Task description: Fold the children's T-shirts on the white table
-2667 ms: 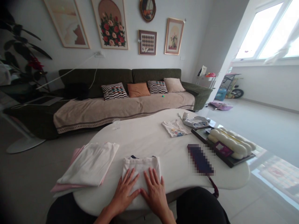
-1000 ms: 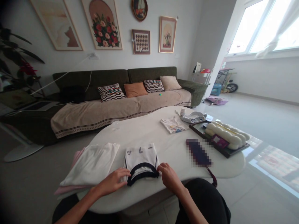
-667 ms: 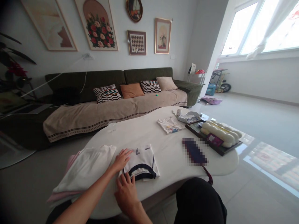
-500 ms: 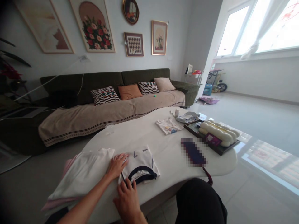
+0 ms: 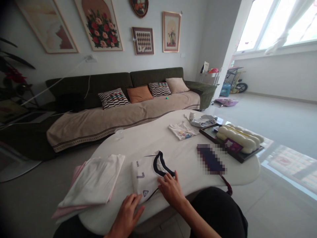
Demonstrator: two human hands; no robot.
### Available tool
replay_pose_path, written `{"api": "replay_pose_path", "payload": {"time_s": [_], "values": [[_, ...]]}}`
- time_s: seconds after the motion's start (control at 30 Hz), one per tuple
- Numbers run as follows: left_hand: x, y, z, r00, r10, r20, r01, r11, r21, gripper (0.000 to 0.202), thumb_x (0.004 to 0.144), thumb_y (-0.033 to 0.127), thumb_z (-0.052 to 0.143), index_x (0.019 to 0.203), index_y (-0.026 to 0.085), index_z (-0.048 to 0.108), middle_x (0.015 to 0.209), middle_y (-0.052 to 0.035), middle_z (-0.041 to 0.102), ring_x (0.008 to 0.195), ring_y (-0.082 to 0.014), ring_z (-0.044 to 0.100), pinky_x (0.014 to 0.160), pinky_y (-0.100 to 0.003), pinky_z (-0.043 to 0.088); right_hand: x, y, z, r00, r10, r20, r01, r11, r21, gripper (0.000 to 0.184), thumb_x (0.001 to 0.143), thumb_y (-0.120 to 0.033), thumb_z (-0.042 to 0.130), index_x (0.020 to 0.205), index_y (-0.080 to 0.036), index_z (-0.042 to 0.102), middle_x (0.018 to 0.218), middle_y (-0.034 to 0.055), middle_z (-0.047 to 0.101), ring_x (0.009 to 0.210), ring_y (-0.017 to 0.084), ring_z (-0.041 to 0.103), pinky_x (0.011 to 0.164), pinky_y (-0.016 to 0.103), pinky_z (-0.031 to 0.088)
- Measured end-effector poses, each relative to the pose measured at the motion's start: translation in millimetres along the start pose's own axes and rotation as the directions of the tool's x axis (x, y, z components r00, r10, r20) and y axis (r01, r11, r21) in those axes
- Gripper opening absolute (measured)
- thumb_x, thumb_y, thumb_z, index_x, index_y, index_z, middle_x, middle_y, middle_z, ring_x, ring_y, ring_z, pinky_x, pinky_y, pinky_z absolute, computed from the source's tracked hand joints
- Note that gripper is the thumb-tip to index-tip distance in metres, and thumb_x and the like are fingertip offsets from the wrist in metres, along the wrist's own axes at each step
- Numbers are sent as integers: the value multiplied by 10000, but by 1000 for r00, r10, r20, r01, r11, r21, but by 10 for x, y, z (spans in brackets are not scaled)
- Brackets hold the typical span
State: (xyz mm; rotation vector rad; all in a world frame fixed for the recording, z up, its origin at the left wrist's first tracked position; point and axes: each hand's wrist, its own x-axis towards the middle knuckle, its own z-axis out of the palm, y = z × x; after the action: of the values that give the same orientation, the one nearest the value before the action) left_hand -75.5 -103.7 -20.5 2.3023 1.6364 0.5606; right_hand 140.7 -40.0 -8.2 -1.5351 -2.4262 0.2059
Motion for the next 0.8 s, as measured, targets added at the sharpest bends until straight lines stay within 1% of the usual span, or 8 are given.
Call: {"api": "replay_pose_path", "payload": {"time_s": [0.1, 0.23, 0.33, 0.43, 0.5, 0.6, 0.7, 0.8], "values": [[-69, 306, 259, 998, 16, 68, -11, 997, -75, 441, 852, 406, 377, 1145, 125, 550, 1017, -141, 584, 945, -243, 543, 833, -365, 443, 161, 120, 4, 997, 74, -22, -75, 995, -69, 216, 823, -219, 449, 983, -292, 574, 914, 35, 571, 1104, 230, 401, 988, 559, 70], [-28, 649, 550, 994, 28, 101, -6, 977, -213, 502, 825, 422, 418, 1205, 106, 507, 1103, -166, 553, 1017, -260, 519, 888, -374, 422, 323, 175, 121, 984, 177, -35, -179, 981, -78, 293, 823, -153, 393, 1024, -289, 557, 1085, 68, 529, 1239, 252, 253, 982, 562, 97], [46, 851, 575, 988, 34, 151, 19, 943, -333, 514, 805, 397, 463, 1236, 118, 477, 1217, -157, 492, 1128, -265, 450, 967, -378, 363, 398, 186, 193, 968, 248, -42, -249, 968, -29, 394, 820, -86, 334, 1103, -286, 521, 1191, 65, 479, 1279, 234, 190, 991, 531, 137], [147, 906, 415, 965, 102, 242, 20, 890, -455, 483, 798, 345, 483, 1243, 157, 469, 1300, -117, 434, 1194, -238, 398, 1006, -352, 329, 405, 224, 170, 955, 291, -53, -291, 957, 0, 456, 806, -59, 323, 1167, -286, 484, 1268, 57, 426, 1284, 221, 194, 982, 466, 221], [230, 798, 263, 972, 98, 212, 19, 872, -489, 404, 806, 319, 468, 1186, 193, 521, 1295, -89, 445, 1183, -214, 416, 1004, -336, 335, 336, 268, 127, 943, 323, -76, -324, 946, 6, 447, 807, -89, 346, 1210, -252, 449, 1294, 82, 398, 1250, 222, 270, 952, 398, 289], [360, 411, 83, 998, -69, 2, 63, 897, -437, 324, 821, 316, 422, 1072, 193, 586, 1201, -93, 515, 1127, -206, 465, 983, -358, 355, 133, 323, 100, 893, 437, -105, -433, 899, 59, 396, 834, -190, 368, 1225, -154, 419, 1182, 130, 483, 1105, 208, 451, 864, 293, 367], [458, -65, 34, 937, -277, -215, 190, 917, -350, 372, 795, 358, 427, 1056, 141, 578, 1096, -133, 555, 1068, -241, 501, 945, -409, 381, -67, 300, 141, 845, 529, -73, -523, 848, 91, 365, 854, -303, 368, 1147, -104, 457, 1046, 139, 555, 1002, 218, 527, 793, 266, 389], [511, -362, 86, 895, -385, -226, 299, 893, -336, 440, 746, 399, 460, 1045, 97, 572, 1024, -157, 575, 1001, -271, 536, 887, -422, 419, -134, 190, 183, 829, 559, -3, -557, 825, 94, 310, 845, -315, 386, 1050, -109, 492, 966, 131, 590, 941, 233, 556, 753, 276, 384]]}}
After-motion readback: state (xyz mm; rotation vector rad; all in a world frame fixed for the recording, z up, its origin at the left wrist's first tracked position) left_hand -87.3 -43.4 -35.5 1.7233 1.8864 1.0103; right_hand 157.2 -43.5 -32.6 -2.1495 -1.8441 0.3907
